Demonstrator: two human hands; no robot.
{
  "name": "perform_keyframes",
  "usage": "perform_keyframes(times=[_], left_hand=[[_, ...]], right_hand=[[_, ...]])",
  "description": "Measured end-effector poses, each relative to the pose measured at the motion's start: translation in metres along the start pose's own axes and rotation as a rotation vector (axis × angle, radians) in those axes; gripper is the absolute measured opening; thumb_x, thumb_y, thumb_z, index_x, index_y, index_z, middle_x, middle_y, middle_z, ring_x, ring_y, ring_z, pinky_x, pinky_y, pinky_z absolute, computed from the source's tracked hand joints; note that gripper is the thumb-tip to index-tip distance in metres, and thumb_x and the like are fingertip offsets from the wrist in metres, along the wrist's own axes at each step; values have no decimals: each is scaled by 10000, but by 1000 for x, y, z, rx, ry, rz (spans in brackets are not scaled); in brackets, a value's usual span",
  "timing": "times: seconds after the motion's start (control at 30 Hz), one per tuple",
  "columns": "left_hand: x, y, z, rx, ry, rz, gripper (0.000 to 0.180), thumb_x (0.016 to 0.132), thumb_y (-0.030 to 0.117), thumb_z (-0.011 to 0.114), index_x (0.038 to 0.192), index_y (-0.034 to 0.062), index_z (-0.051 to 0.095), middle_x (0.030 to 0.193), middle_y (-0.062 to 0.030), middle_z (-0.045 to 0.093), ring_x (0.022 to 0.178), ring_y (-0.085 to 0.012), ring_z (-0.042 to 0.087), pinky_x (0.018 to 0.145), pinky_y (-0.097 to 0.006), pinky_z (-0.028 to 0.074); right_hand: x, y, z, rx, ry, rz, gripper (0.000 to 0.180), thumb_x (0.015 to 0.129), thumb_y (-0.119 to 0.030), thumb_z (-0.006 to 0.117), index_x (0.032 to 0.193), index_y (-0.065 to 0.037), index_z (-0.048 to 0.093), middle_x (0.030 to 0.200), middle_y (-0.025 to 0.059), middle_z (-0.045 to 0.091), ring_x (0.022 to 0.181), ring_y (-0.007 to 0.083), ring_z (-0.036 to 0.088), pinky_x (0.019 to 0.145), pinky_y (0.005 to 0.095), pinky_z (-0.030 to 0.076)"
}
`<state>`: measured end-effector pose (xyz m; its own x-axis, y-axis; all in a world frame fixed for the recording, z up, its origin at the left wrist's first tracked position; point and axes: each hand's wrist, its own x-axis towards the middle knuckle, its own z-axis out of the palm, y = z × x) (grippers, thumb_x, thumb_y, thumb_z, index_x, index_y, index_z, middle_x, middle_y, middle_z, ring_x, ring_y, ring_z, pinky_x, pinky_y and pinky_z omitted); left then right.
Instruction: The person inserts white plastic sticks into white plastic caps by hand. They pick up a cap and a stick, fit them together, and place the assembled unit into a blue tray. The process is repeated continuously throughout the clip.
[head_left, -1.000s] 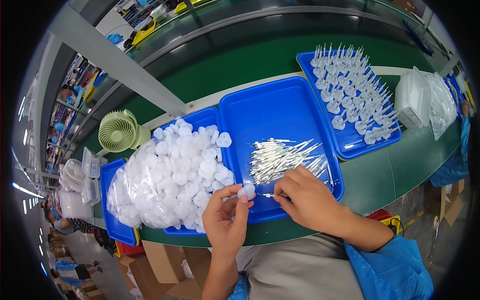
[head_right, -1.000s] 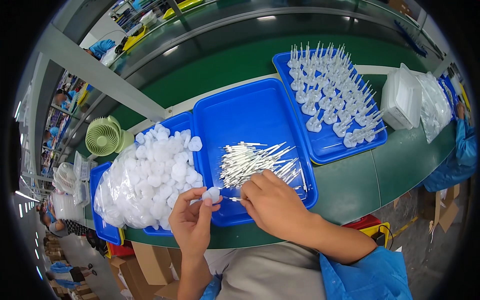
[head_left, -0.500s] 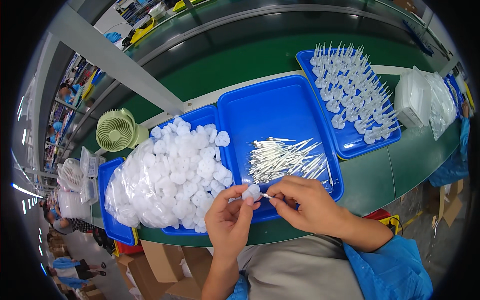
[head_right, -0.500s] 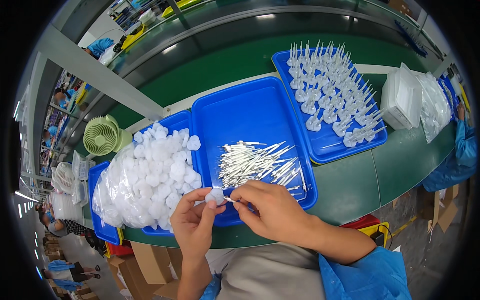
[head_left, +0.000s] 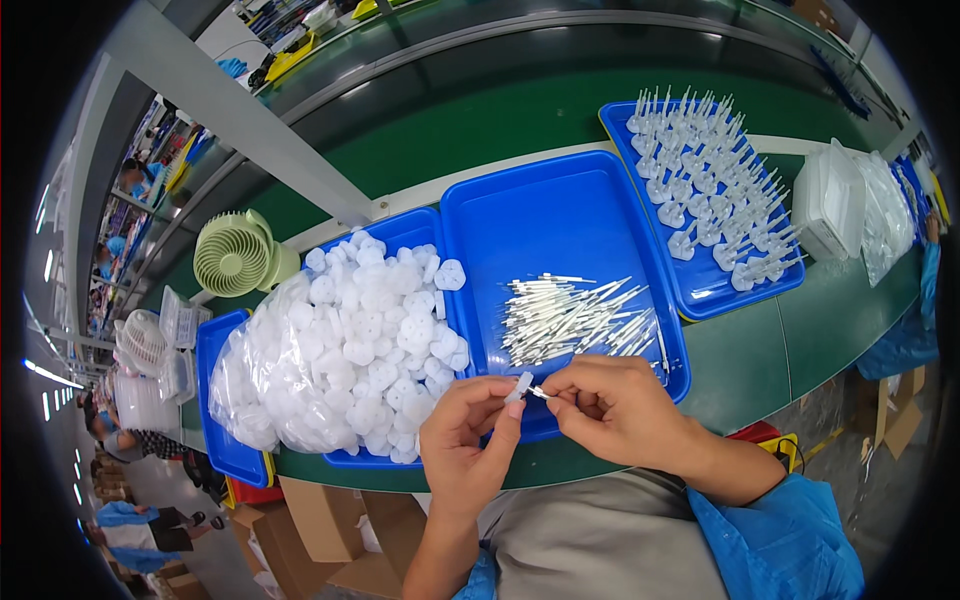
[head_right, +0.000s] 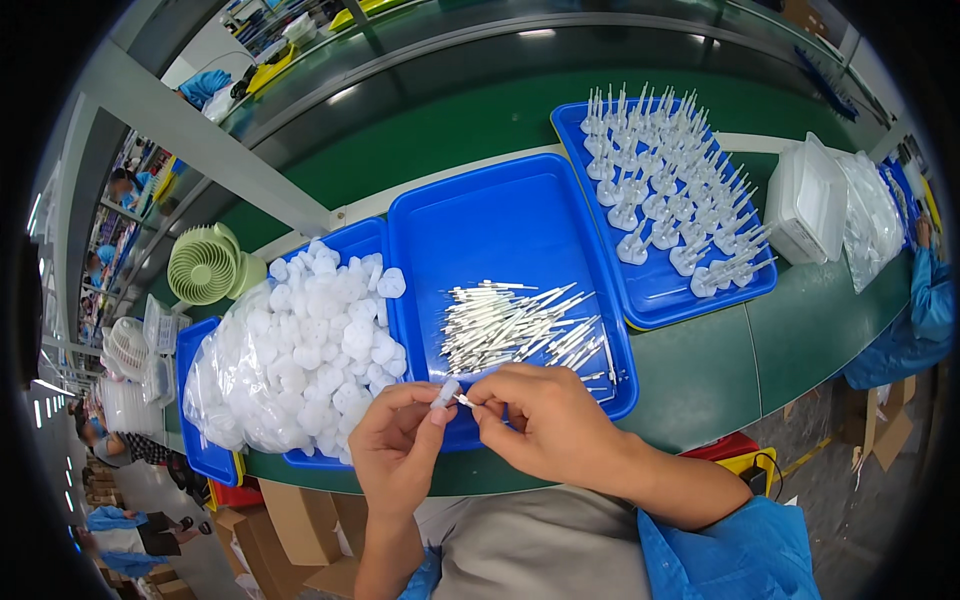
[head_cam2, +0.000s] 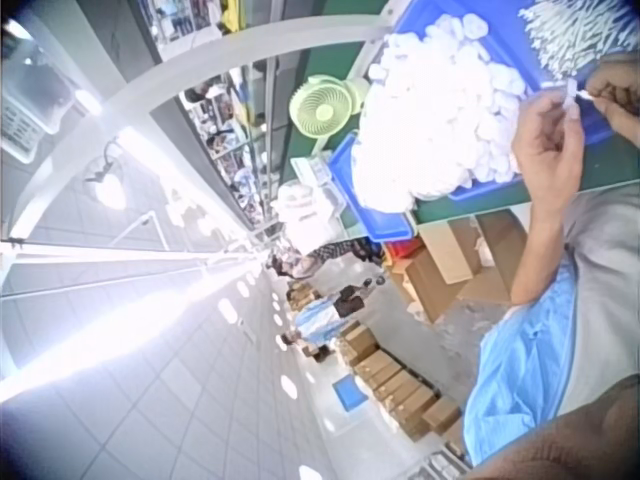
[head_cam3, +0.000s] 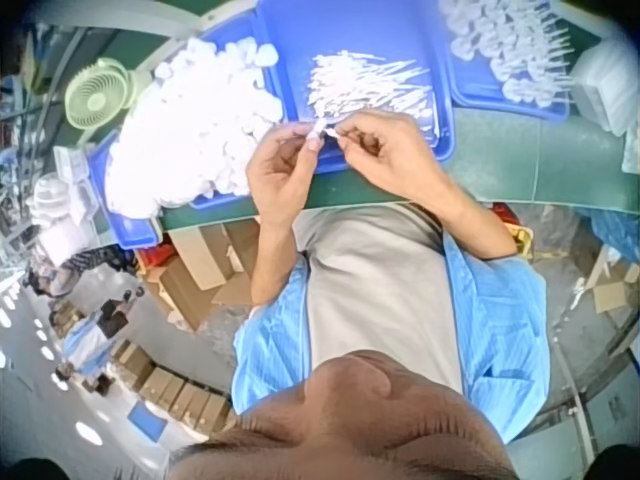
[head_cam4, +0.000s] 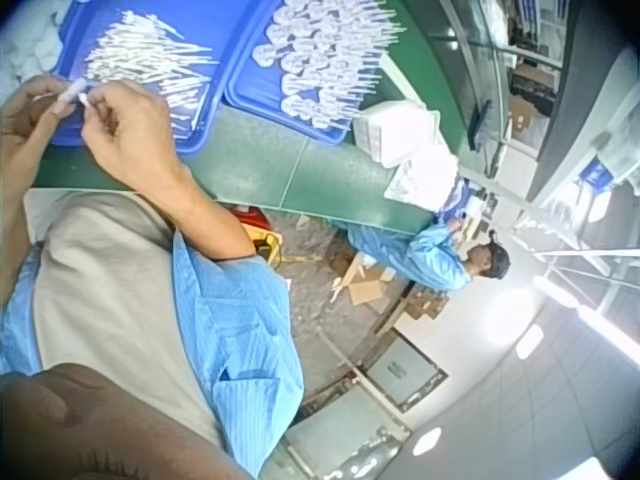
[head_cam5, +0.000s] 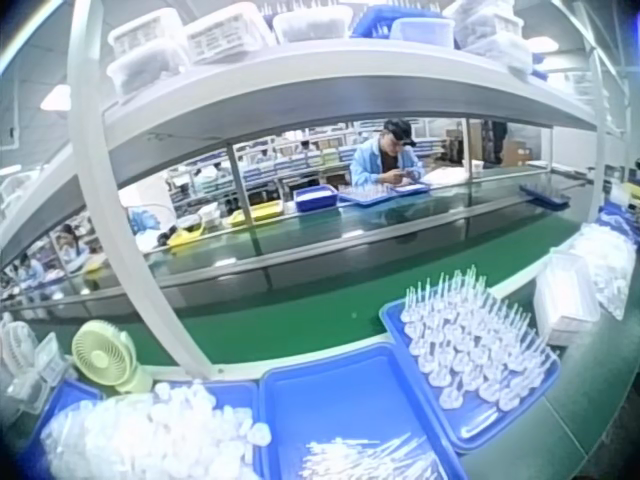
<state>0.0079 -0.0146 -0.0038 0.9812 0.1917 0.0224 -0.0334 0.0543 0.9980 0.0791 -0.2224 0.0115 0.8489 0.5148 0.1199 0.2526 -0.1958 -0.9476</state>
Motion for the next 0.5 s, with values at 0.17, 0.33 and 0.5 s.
perform_keyframes(times=[0.17, 0.33, 0.5], left_hand=[[2, 1, -3, 3, -33, -8, 238, 1016, -126, 760, 1242, -63, 723, 1250, -131, 733, 1140, -194, 785, 988, -312, 658], [1, -1, -5, -24, -42, -27, 232, 996, -124, 785, 1214, -70, 729, 1223, -132, 725, 1135, -192, 780, 975, -308, 662], [0, -2, -2, 11, -41, 36, 220, 988, -116, 792, 1196, -72, 735, 1183, -127, 733, 1081, -182, 779, 946, -307, 669]], right_hand=[[0, 0, 3, 15, 16, -35, 119, 989, -67, 840, 1067, -8, 773, 855, 95, 726, 595, 161, 643, 531, 330, 489], [-6, -1, 3, 54, -1, 12, 92, 1003, -72, 839, 1034, -10, 778, 842, 101, 722, 584, 162, 605, 518, 351, 443], [-13, -3, 14, 0, 75, -39, 89, 1012, -68, 819, 1050, -19, 756, 839, 101, 689, 606, 201, 632, 536, 379, 471]])
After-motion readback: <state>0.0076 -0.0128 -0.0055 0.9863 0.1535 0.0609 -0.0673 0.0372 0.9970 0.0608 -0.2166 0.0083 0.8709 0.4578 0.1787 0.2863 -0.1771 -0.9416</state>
